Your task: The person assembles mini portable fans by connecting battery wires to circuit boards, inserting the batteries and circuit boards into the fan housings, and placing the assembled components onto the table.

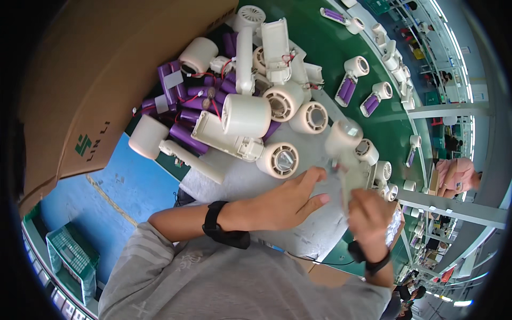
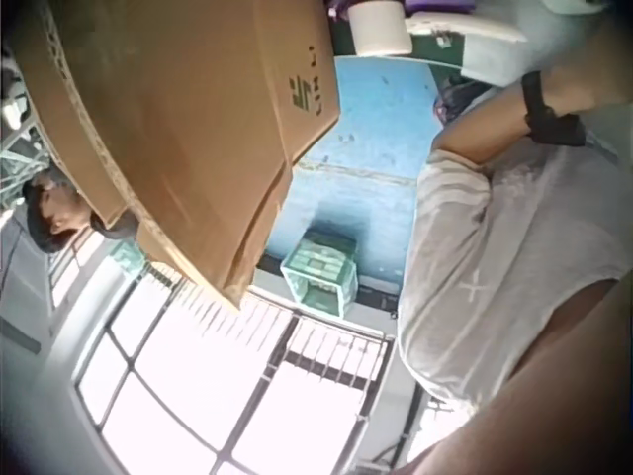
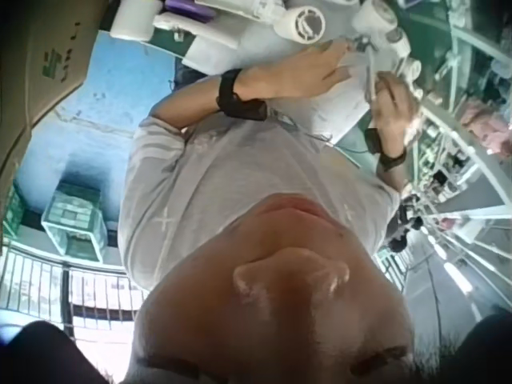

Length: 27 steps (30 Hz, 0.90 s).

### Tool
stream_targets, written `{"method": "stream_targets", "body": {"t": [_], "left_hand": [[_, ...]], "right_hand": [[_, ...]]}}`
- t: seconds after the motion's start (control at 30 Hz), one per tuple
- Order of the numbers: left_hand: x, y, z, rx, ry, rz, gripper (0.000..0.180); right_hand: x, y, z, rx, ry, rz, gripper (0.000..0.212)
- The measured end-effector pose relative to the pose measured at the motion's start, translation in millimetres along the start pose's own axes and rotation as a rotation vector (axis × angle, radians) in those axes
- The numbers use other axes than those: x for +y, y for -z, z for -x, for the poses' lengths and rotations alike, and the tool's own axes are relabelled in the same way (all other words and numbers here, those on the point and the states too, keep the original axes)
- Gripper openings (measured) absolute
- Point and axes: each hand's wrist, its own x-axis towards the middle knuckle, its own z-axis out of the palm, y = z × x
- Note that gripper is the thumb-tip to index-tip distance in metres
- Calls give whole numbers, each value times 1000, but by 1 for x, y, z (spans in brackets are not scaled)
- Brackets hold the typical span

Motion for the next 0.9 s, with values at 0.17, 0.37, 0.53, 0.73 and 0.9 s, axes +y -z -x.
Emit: {"method": "stream_targets", "body": {"t": [0.17,0.37,0.53,0.73,0.9], "left_hand": [[-4,2,0,22,-1,-149,50],[-13,10,2,-219,67,-431,41],[-38,8,1,-200,-85,-300,30],[-30,7,-8,-248,-112,-533,31],[-48,-4,-10,-170,-227,-534,29]], "right_hand": [[-56,-26,32,-146,-137,-212,21],[-48,6,-19,-600,-238,-798,34],[-43,23,-122,-242,39,-639,29],[-59,-25,-250,-246,219,-500,36],[-100,-67,-296,-276,179,-237,44]]}}
